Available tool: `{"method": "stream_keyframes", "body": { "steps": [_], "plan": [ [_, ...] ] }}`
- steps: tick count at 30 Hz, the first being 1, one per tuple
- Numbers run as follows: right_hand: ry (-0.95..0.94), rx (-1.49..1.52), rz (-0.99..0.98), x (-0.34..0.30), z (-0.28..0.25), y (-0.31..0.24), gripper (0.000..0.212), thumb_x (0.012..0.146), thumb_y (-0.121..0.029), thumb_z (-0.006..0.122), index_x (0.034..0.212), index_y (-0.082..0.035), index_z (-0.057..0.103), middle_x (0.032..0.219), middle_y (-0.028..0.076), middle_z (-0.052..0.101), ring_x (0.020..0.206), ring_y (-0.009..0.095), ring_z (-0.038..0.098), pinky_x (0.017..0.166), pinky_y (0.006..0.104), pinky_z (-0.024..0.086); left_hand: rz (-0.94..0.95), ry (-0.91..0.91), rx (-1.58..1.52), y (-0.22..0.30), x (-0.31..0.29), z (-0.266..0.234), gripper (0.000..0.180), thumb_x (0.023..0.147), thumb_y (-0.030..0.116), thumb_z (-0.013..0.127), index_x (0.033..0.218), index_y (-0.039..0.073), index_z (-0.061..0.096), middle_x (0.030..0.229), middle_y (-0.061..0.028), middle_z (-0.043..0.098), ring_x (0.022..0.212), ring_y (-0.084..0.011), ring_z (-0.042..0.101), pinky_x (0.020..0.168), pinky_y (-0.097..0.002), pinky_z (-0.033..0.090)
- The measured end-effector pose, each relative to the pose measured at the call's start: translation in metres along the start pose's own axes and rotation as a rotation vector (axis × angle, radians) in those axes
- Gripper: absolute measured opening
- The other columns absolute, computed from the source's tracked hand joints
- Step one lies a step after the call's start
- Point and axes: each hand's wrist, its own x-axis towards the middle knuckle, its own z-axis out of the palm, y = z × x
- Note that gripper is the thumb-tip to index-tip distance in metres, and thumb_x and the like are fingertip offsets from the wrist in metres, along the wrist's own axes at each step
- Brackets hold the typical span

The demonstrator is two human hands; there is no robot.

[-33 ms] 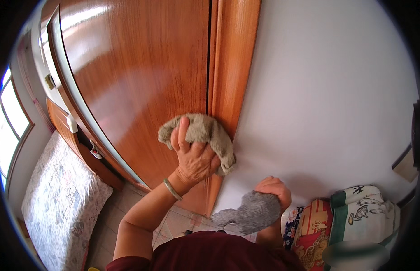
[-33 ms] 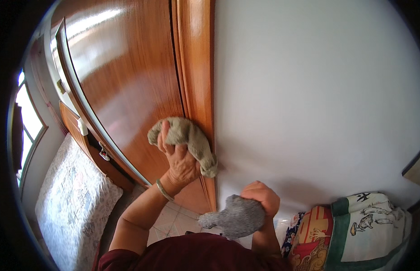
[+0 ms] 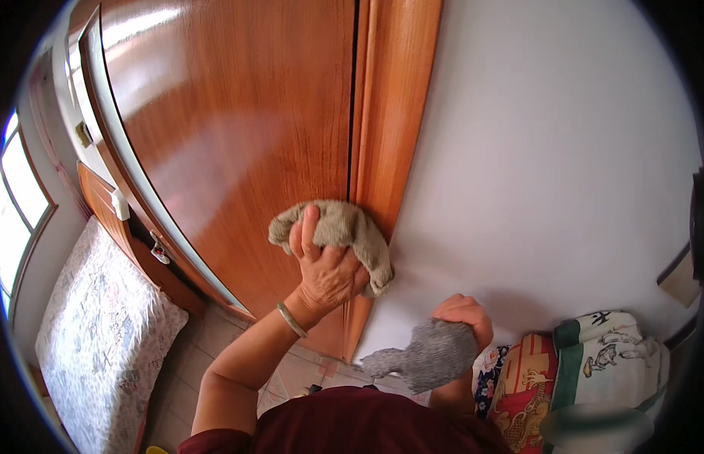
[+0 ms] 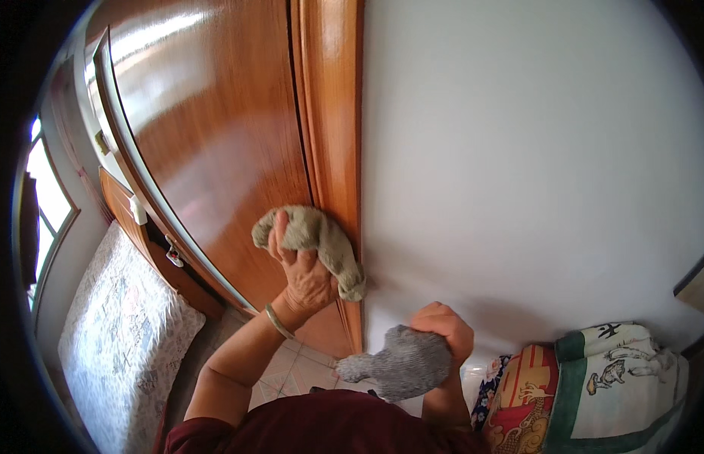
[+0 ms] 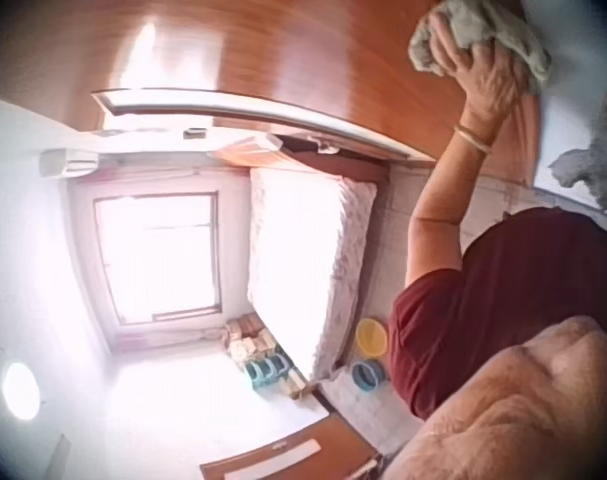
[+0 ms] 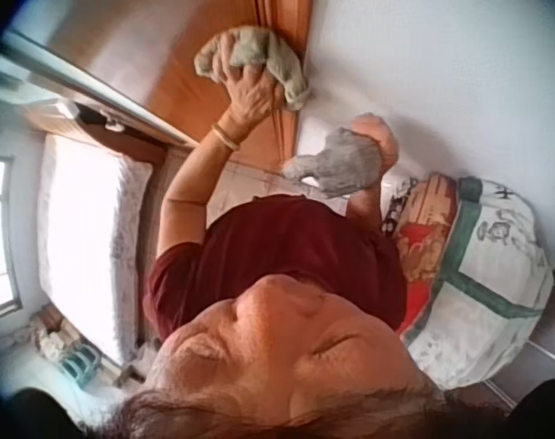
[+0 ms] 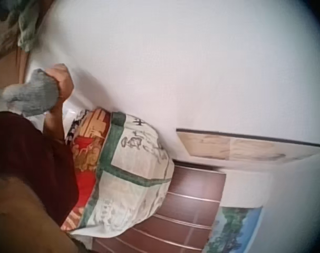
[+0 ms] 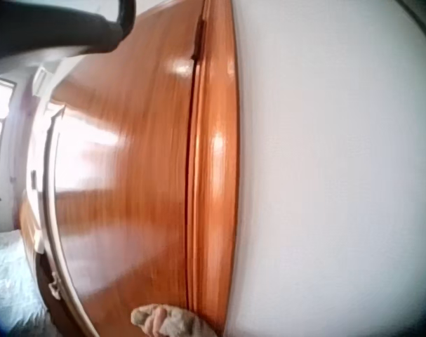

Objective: The person wipes the surface of a wooden door with a cloth, moving methodically from top to bottom and across different sections. The person uses a cloth to wipe the door's surface, including the frame and glass panel, repeatedly covering the same areas.

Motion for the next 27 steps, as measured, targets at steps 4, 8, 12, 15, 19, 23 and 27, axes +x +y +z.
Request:
{"method": "stream_keyframes", "body": {
  "steps": [4, 8, 12, 15, 19, 23, 27],
  "plan": [
    [0.222, 0.033, 0.197, -0.006, 0.000, -0.008, 0.012, 0.091, -0.006, 0.065, 0.088, 0.004, 0.057, 0.075, 0.013, 0.061, 0.064, 0.020, 0.059, 0.060, 0.0313, 0.051, -0.072, -0.063, -0.061, 0.016, -0.065, 0.021, 0.046, 0.086, 0.044, 0.060, 0.122, 0.017, 0.069, 0.147, -0.0133, 0.045, 0.143, -0.0555, 0.024, 0.109, -0.0701, 0.020],
    [0.215, 0.051, 0.223, -0.002, 0.002, -0.008, 0.011, 0.091, -0.005, 0.063, 0.088, 0.003, 0.057, 0.076, 0.013, 0.061, 0.065, 0.020, 0.059, 0.060, 0.0310, 0.051, -0.164, -0.306, -0.087, 0.036, -0.150, 0.041, 0.055, 0.082, 0.050, 0.063, 0.129, 0.021, 0.065, 0.150, -0.0125, 0.039, 0.140, -0.0558, 0.020, 0.110, -0.0707, 0.016],
    [0.189, 0.011, 0.244, -0.007, 0.001, -0.007, 0.011, 0.091, -0.005, 0.064, 0.089, 0.003, 0.057, 0.075, 0.013, 0.061, 0.064, 0.020, 0.059, 0.060, 0.0306, 0.051, -0.183, -0.431, -0.119, 0.059, -0.241, 0.063, 0.058, 0.079, 0.048, 0.066, 0.132, 0.023, 0.063, 0.151, -0.0134, 0.037, 0.138, -0.0586, 0.020, 0.109, -0.0730, 0.016],
    [0.145, -0.010, 0.206, -0.006, 0.002, -0.011, 0.012, 0.090, -0.005, 0.065, 0.088, 0.004, 0.057, 0.075, 0.013, 0.061, 0.063, 0.020, 0.059, 0.059, 0.0304, 0.050, -0.209, -0.485, -0.172, 0.082, -0.298, 0.075, 0.050, 0.079, 0.040, 0.067, 0.126, 0.022, 0.064, 0.150, -0.0160, 0.035, 0.138, -0.0620, 0.019, 0.106, -0.0784, 0.021],
    [0.123, 0.014, 0.231, -0.010, -0.001, -0.006, 0.013, 0.088, -0.005, 0.067, 0.087, 0.004, 0.058, 0.075, 0.013, 0.062, 0.063, 0.020, 0.059, 0.058, 0.0308, 0.050, -0.254, -0.653, -0.271, 0.090, -0.353, 0.078, 0.048, 0.078, 0.032, 0.066, 0.125, 0.020, 0.065, 0.148, -0.0185, 0.038, 0.137, -0.0650, 0.022, 0.106, -0.0807, 0.020],
    [0.041, 0.004, 0.281, -0.005, -0.017, -0.012, 0.012, 0.088, -0.005, 0.067, 0.087, 0.003, 0.059, 0.075, 0.013, 0.063, 0.064, 0.020, 0.059, 0.058, 0.0323, 0.049, -0.193, -0.587, -0.229, 0.087, -0.357, 0.088, 0.060, 0.079, 0.040, 0.069, 0.134, 0.017, 0.060, 0.153, -0.0220, 0.031, 0.139, -0.0661, 0.014, 0.105, -0.0832, 0.013],
    [0.000, -0.025, 0.220, -0.006, -0.017, -0.006, 0.012, 0.085, -0.004, 0.070, 0.090, 0.003, 0.061, 0.077, 0.013, 0.065, 0.066, 0.021, 0.060, 0.061, 0.0319, 0.049, -0.250, -0.380, -0.211, 0.083, -0.298, 0.087, 0.074, 0.081, 0.053, 0.067, 0.146, 0.023, 0.048, 0.159, -0.0243, 0.013, 0.141, -0.0657, 0.006, 0.102, -0.0852, 0.012]
  ]
}}
